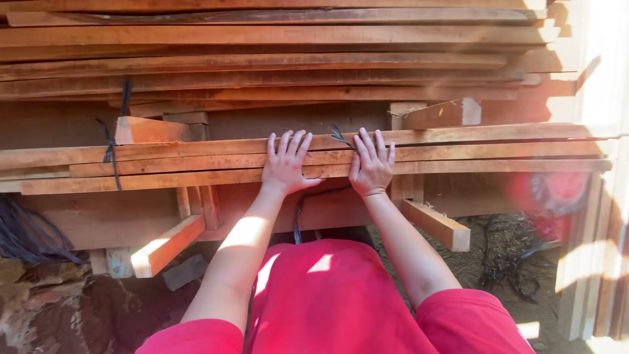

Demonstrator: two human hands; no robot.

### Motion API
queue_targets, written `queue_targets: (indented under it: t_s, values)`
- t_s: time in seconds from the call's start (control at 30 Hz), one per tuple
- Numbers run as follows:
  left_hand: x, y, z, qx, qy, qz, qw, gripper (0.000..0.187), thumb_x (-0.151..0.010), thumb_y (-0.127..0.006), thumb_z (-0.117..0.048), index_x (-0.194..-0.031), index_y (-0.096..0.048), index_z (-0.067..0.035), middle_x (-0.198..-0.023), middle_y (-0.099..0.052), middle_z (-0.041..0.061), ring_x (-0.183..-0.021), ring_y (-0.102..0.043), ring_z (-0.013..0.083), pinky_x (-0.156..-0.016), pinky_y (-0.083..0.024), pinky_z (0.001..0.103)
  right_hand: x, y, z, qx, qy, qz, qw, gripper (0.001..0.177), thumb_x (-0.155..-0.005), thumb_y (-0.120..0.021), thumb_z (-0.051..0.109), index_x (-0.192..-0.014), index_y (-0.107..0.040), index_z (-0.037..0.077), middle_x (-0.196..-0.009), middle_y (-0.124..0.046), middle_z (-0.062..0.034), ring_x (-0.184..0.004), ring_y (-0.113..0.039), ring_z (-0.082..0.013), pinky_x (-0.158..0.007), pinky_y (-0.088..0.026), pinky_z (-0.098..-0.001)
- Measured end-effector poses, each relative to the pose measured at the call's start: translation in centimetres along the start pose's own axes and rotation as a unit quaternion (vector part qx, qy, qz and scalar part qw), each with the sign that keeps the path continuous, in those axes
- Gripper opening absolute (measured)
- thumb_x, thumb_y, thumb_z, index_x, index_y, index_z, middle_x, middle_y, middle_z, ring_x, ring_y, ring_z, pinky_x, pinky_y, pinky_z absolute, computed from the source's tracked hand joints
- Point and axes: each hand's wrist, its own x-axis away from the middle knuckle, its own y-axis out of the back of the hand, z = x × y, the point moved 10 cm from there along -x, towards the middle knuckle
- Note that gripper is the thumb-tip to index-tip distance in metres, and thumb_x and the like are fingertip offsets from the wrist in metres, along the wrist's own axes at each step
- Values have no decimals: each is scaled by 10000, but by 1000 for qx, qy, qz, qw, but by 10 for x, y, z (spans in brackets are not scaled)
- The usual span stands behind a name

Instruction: Tying bundles of thin wood strips together using flexible ties.

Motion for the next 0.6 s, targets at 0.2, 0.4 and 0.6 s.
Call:
queue_targets:
  t_s: [0.2,0.4,0.6]
  values:
    - [1,-2,1,1,-3,-9,1000,1265,-531,-773,-798,-1576,-412,-183,-1549,-474,93,-1442,-406,328,-1214,-205,645,-4,7,2,1,0,-28,1000,389,-1032,-468,326,-1357,-674,269,-1488,-613,69,-1407,-525,-239,-1212,-212,-493]
    - [0,-4,1,6,4,-11,1000,1273,-516,-767,-802,-1575,-414,-191,-1565,-465,88,-1453,-400,330,-1215,-200,649,-5,7,0,1,-2,-34,999,392,-1019,-475,329,-1351,-676,277,-1483,-618,71,-1400,-537,-239,-1212,-223,-497]
    - [3,2,0,-3,5,-18,1000,1310,-457,-765,-795,-1571,-416,-199,-1562,-477,71,-1441,-424,319,-1216,-219,643,-5,10,2,-4,3,-13,1000,414,-977,-517,296,-1366,-657,278,-1500,-599,69,-1403,-528,-237,-1207,-238,-487]
